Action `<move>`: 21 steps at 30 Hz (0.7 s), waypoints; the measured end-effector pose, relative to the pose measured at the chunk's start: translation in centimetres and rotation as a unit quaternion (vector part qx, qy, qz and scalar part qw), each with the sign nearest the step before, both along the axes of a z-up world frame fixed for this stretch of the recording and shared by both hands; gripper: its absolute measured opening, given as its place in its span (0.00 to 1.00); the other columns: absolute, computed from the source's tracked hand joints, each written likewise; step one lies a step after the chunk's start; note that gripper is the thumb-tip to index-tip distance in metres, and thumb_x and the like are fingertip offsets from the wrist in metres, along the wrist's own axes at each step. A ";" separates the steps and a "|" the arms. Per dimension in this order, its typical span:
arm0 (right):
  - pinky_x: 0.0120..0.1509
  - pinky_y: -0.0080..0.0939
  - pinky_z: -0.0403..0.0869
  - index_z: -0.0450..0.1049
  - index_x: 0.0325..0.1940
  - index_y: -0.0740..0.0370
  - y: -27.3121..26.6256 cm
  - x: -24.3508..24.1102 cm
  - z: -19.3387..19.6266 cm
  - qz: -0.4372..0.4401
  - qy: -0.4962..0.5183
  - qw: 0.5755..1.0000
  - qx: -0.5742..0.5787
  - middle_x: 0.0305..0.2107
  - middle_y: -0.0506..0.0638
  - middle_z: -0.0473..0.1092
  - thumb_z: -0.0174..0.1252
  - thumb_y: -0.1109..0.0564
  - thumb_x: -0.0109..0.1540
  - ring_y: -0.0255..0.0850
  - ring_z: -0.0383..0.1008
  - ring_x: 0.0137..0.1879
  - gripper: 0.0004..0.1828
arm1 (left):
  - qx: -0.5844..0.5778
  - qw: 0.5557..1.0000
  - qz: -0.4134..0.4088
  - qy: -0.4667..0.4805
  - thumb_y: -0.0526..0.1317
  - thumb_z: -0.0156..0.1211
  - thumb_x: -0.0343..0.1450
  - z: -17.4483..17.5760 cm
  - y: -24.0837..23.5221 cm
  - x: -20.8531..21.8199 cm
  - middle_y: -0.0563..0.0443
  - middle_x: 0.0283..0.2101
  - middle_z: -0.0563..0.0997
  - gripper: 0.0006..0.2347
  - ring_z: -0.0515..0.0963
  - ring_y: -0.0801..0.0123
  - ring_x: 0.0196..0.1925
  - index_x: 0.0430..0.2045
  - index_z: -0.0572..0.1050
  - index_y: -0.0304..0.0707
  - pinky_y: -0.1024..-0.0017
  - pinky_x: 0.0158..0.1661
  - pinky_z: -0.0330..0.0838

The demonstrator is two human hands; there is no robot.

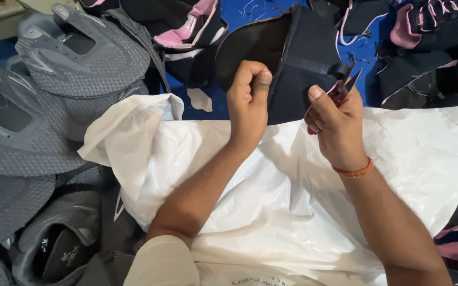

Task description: Trimming excess threads and fabric from shoe upper components using scissors.

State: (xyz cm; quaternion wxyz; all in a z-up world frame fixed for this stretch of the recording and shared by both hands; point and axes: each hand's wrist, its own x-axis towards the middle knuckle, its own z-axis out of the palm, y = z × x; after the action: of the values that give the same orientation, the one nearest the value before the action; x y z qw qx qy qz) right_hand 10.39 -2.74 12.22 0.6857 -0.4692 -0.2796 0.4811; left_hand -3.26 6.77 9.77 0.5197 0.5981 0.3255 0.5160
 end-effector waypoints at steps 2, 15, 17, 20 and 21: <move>0.27 0.32 0.57 0.59 0.41 0.53 -0.1 0.0 0.1 -0.009 0.008 1.000 0.000 0.20 0.39 0.55 0.58 0.59 0.72 0.28 0.53 0.22 0.12 | 0.007 1.000 -0.007 -0.025 0.39 0.53 0.83 -0.1 0.0 0.1 0.58 0.34 0.73 0.08 0.68 0.83 0.35 0.36 0.70 0.34 0.82 0.38 0.66; 0.31 0.32 0.59 0.62 0.48 0.58 -0.5 0.5 -1.4 -0.013 -0.134 0.991 -0.016 0.25 0.42 0.61 0.55 0.54 0.76 0.29 0.56 0.27 0.09 | 0.103 0.993 0.044 0.024 0.34 0.61 0.80 1.1 -0.5 -0.2 0.53 0.36 0.84 0.05 0.78 0.82 0.34 0.47 0.78 0.34 0.84 0.35 0.73; 0.35 0.32 0.62 0.62 0.53 0.61 -0.7 0.5 -0.4 -0.041 -0.243 0.969 -0.009 0.31 0.44 0.63 0.51 0.52 0.78 0.31 0.60 0.32 0.10 | 0.133 0.988 0.056 0.050 0.34 0.61 0.79 1.0 0.0 -0.4 0.50 0.37 0.83 0.04 0.81 0.78 0.35 0.45 0.76 0.33 0.80 0.36 0.75; 0.42 0.33 0.67 0.61 0.59 0.65 -1.7 0.7 0.7 -0.100 -0.435 0.895 0.010 0.38 0.48 0.66 0.47 0.50 0.82 0.35 0.67 0.38 0.14 | 0.210 0.970 0.058 0.104 0.33 0.59 0.79 -0.1 0.9 -0.3 0.46 0.38 0.83 0.04 0.85 0.67 0.39 0.43 0.72 0.31 0.74 0.39 0.79; 0.45 0.34 0.70 0.60 0.60 0.67 -2.1 0.8 1.0 -0.129 -0.518 0.846 0.021 0.40 0.51 0.67 0.46 0.50 0.83 0.37 0.70 0.39 0.15 | 0.258 0.956 0.046 0.133 0.32 0.57 0.80 -0.6 1.1 -0.3 0.45 0.39 0.82 0.04 0.86 0.61 0.43 0.42 0.70 0.31 0.71 0.42 0.81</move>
State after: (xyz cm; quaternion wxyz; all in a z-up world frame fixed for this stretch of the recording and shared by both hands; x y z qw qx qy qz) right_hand 11.15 -4.88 13.26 0.5072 -0.6671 -0.5412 0.0696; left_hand -3.51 7.89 9.13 0.2760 0.7592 0.2744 0.5217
